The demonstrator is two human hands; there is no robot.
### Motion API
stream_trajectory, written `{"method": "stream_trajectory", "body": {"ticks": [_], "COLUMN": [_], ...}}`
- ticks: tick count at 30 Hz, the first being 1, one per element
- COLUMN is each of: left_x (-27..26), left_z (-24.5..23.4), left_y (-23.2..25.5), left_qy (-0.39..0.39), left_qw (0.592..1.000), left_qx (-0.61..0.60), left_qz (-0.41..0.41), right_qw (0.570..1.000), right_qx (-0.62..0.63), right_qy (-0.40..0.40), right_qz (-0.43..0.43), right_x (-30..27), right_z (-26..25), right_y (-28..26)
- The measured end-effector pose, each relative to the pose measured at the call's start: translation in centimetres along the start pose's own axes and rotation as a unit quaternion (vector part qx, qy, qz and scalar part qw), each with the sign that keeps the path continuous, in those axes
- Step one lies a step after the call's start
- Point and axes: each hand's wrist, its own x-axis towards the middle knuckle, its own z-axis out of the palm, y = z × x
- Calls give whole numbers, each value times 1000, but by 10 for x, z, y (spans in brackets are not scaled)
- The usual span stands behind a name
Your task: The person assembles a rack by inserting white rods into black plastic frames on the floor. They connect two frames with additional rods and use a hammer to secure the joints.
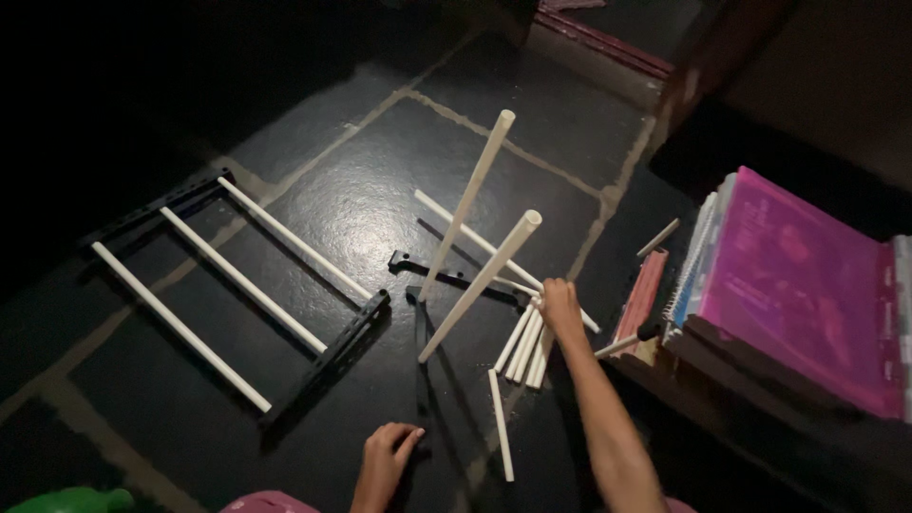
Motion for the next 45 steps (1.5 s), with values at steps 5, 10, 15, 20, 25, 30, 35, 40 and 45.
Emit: {"method": "stream_trajectory", "body": {"ticks": [5,10,15,20,25,30,35,40,45], "left_x": [-3,-4,-11,-10,-16,-21,-29,-29,-29], "left_z": [-3,7,6,15,13,6,-1,-4,-4], "left_y": [-1,-14,-27,-52,-61,-50,-27,-19,-18], "left_qy": [7,18,21,33,5,5,23,23,25], "left_qw": [1000,997,991,974,980,976,988,991,992], "left_qx": [-21,-27,-28,-7,17,20,20,44,30], "left_qz": [10,63,126,223,198,216,154,124,119], "right_qw": [977,819,677,668,702,716,708,734,782], "right_qx": [199,559,711,720,698,687,691,662,611], "right_qy": [8,-27,-72,-97,-92,-105,-73,-78,-59], "right_qz": [76,126,177,164,109,64,131,133,111], "right_x": [-23,-59,-100,-131,-165,-191,-201,-206,-203], "right_z": [-8,-10,-25,-1,-8,-3,26,10,-16], "right_y": [-12,-34,-64,-88,-123,-144,-153,-165,-185]}}
